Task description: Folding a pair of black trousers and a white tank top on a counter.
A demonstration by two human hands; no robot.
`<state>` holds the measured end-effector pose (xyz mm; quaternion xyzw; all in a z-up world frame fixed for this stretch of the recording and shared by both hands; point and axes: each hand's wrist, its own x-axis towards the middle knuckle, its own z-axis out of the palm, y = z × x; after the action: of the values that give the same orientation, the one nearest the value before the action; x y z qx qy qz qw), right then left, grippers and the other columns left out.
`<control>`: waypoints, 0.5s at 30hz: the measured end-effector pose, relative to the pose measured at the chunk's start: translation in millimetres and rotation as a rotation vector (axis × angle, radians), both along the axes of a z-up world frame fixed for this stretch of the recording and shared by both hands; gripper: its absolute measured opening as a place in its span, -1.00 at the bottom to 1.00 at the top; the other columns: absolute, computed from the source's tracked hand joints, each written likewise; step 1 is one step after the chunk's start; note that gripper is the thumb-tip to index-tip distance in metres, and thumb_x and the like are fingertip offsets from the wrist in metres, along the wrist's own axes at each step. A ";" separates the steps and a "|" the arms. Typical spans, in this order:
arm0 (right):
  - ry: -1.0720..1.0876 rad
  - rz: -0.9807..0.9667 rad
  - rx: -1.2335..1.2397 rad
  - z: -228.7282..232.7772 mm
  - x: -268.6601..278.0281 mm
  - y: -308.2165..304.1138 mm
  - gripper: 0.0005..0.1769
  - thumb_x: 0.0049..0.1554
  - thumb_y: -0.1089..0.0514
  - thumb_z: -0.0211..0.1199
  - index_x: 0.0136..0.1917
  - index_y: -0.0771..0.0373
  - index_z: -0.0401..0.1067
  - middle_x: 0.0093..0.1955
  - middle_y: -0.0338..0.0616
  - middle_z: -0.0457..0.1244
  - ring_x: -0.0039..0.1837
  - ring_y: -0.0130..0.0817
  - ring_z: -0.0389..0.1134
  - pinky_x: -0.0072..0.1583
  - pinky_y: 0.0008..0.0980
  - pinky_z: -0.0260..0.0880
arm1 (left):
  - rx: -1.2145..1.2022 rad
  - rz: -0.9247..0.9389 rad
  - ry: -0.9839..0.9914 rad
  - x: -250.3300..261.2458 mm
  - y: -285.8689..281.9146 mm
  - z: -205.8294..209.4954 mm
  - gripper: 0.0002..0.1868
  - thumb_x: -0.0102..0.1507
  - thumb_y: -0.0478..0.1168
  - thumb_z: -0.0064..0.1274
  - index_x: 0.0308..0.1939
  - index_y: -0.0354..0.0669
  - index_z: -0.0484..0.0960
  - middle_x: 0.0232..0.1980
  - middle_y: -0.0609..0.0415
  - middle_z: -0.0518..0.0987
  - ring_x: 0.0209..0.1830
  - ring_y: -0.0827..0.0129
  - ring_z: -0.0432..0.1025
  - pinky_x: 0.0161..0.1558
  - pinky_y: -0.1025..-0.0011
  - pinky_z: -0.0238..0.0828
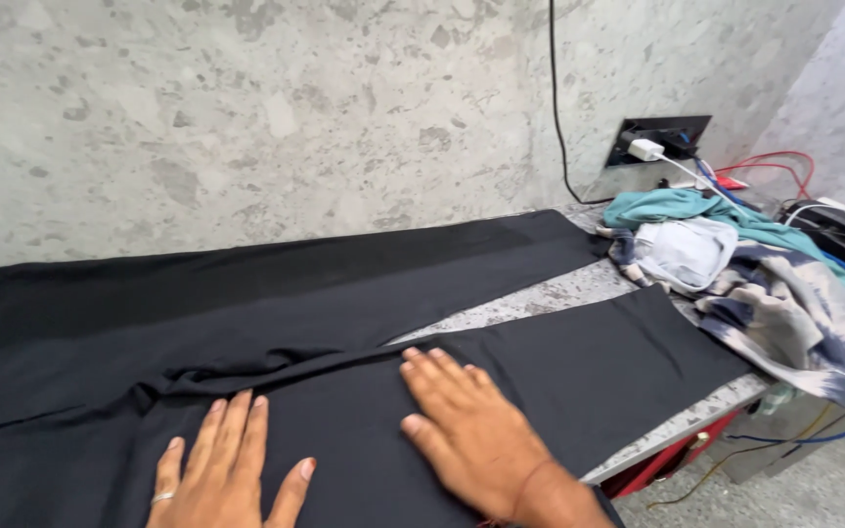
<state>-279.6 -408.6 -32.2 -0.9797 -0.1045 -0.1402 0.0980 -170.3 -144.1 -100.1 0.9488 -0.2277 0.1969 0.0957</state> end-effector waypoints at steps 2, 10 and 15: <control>0.010 -0.050 -0.021 0.3 -3.0 -27.1 -0.31 0.35 -0.13 -0.11 0.59 0.32 0.04 0.68 -0.03 -0.09 0.68 -0.09 -0.18 0.53 -0.02 -0.23 | -0.011 -0.011 -0.065 10.5 4.8 -23.6 0.02 0.05 0.40 -0.01 0.47 -0.05 0.27 0.56 -0.05 0.21 0.58 0.11 0.05 0.39 -0.20 -0.09; 0.132 -0.269 -0.009 0.0 -15.6 -128.1 -0.29 0.33 -0.18 -0.25 0.63 0.19 -0.07 0.72 -0.18 -0.22 0.71 -0.22 -0.28 0.57 -0.12 -0.32 | -0.048 0.010 -0.296 30.3 7.2 -65.9 -0.03 0.08 0.48 -0.05 0.37 -0.08 0.46 0.47 -0.10 0.40 0.55 0.11 0.23 0.47 -0.25 0.01; 0.156 -0.336 0.019 -6.3 -24.0 -192.8 -0.25 0.32 -0.22 -0.29 0.64 0.17 -0.14 0.74 -0.22 -0.27 0.71 -0.30 -0.34 0.57 -0.17 -0.35 | -0.088 0.016 -0.346 34.2 5.8 -73.1 -0.07 0.05 0.48 -0.02 0.25 -0.11 0.57 0.39 -0.10 0.50 0.48 0.10 0.32 0.47 -0.25 0.07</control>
<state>-303.6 -601.3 -38.4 -0.9903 0.0697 -0.0791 0.0905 -136.1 -138.3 -173.1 0.8975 -0.2242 0.3677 0.0948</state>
